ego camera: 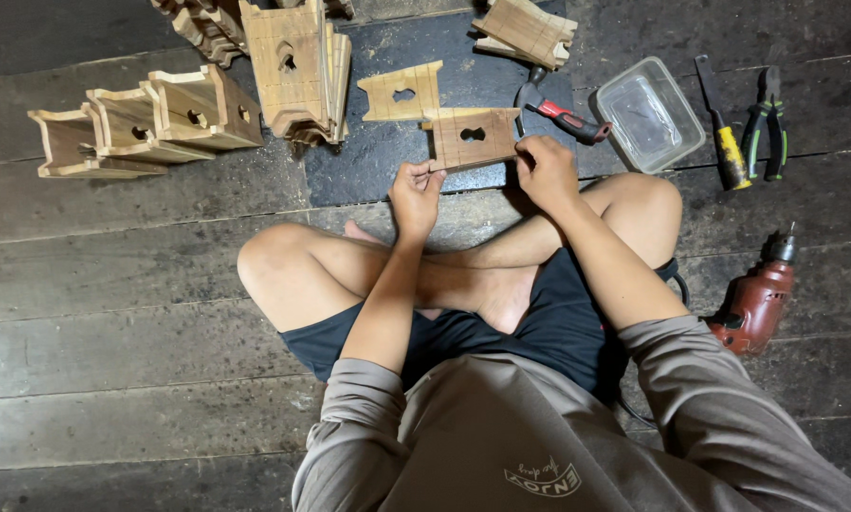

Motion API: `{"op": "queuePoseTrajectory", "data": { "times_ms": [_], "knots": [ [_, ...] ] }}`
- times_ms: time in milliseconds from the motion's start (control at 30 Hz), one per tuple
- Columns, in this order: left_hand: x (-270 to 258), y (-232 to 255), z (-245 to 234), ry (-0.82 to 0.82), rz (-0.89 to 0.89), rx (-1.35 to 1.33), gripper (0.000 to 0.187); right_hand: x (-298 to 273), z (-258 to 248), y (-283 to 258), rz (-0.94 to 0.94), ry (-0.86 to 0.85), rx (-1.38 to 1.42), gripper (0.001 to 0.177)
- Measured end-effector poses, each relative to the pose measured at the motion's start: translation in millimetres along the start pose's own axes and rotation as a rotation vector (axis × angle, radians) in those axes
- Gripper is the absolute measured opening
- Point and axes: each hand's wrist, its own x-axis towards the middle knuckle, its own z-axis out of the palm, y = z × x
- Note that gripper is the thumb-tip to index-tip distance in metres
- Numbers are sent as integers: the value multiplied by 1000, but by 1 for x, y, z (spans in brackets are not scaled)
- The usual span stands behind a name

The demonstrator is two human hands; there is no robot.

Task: The person assembles small wooden house-like structures by hammering wooden pins into pre-drilled holes and joining components by hand.

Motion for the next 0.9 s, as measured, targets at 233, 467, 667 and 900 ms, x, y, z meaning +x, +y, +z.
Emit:
{"op": "queuePoseTrajectory", "data": {
  "times_ms": [233, 467, 667, 900],
  "knots": [
    [4, -4, 0, -4, -26, -53, 28, 1, 0, -2, 0, -5, 17, 25],
    [5, -9, 0, -6, -2, 10, 34, 0, 2, -2, -48, -17, -20, 21],
    [-2, 38, 5, -72, 531, 645, 44, 1, 1, -1, -40, -43, -47, 19],
    [14, 47, 26, -324, 779, 1148, 51, 2, 2, -1, -24, -52, -85, 18]
  ]
}}
